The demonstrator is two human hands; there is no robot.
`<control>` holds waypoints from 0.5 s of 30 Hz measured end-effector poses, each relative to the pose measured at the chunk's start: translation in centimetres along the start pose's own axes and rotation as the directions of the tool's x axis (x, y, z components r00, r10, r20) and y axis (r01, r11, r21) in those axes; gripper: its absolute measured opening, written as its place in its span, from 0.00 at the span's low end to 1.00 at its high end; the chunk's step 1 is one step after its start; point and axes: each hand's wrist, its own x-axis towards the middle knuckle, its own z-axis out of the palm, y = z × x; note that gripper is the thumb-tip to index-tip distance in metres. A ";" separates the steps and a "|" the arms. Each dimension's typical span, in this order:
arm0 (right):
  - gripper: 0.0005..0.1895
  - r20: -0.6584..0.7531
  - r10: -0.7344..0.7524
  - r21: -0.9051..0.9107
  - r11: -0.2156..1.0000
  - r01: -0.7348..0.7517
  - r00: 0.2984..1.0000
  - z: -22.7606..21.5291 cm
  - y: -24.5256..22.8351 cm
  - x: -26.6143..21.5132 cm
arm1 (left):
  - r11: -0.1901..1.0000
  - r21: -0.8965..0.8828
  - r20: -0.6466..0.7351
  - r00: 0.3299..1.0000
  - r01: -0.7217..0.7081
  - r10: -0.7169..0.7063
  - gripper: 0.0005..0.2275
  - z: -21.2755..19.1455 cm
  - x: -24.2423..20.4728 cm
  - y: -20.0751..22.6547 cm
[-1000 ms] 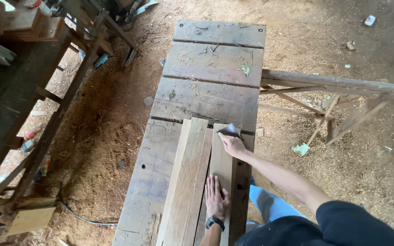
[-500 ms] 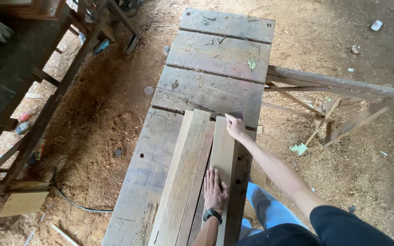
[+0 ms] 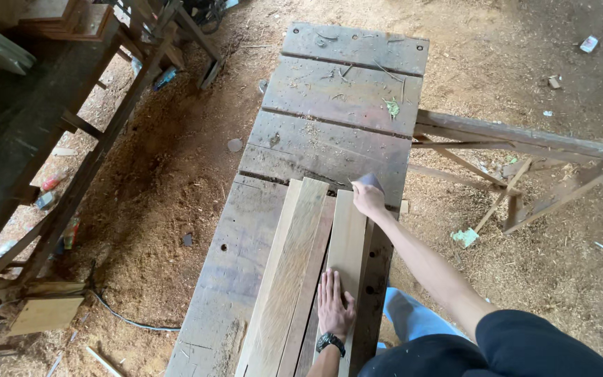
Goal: The person sands wooden planks by hand using a piece of sandpaper. They move the sandpaper back and forth along the surfaces and edges of several wood pieces on a workbench.
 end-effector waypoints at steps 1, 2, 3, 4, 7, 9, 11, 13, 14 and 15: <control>0.12 0.025 0.013 -0.051 0.999 -0.012 1.000 -0.2 0.4 -0.3 | 1.000 0.001 0.017 1.000 0.006 -0.006 0.26 0.1 0.2 0.1; 0.11 0.003 -0.067 -0.013 0.998 0.067 0.998 -0.6 0.8 -0.4 | 1.000 0.002 0.033 0.999 0.011 -0.011 0.26 0.3 0.2 0.2; 0.10 -0.027 -0.145 0.026 0.989 0.145 0.989 -0.6 1.0 -0.6 | 1.000 0.006 0.049 0.999 0.012 -0.012 0.27 0.2 0.4 0.1; 0.10 -0.060 -0.220 0.063 0.973 0.224 0.974 -0.8 1.1 -0.7 | 1.000 0.004 0.048 0.999 0.013 -0.013 0.27 0.2 0.4 0.1; 0.11 0.006 -0.150 0.177 0.973 0.147 0.989 -1.2 1.4 -0.8 | 1.000 0.002 0.036 0.999 0.015 -0.015 0.27 -0.1 0.1 0.1; 0.12 0.189 -0.024 0.160 0.987 -0.006 0.982 -1.6 1.9 -0.7 | 1.000 0.005 0.023 1.000 0.003 -0.004 0.27 0.1 0.0 0.1; 0.12 0.189 -0.017 0.166 0.986 -0.015 0.982 -2.0 2.4 -0.1 | 1.000 0.005 0.034 0.999 0.010 -0.010 0.27 0.2 0.3 0.0; 0.10 0.017 -0.131 0.199 0.972 0.125 0.991 -2.0 2.5 0.1 | 1.000 0.011 0.040 0.999 0.011 -0.011 0.27 0.2 0.4 -0.2; 0.10 0.010 -0.095 0.195 0.976 0.091 0.995 -1.8 2.5 0.0 | 1.000 0.015 0.041 0.999 0.006 -0.007 0.27 0.2 0.3 -0.2; 0.10 0.006 -0.058 0.194 0.980 0.056 0.998 -1.7 2.5 -0.2 | 1.000 0.020 0.043 0.999 0.004 -0.005 0.27 0.2 0.2 -0.2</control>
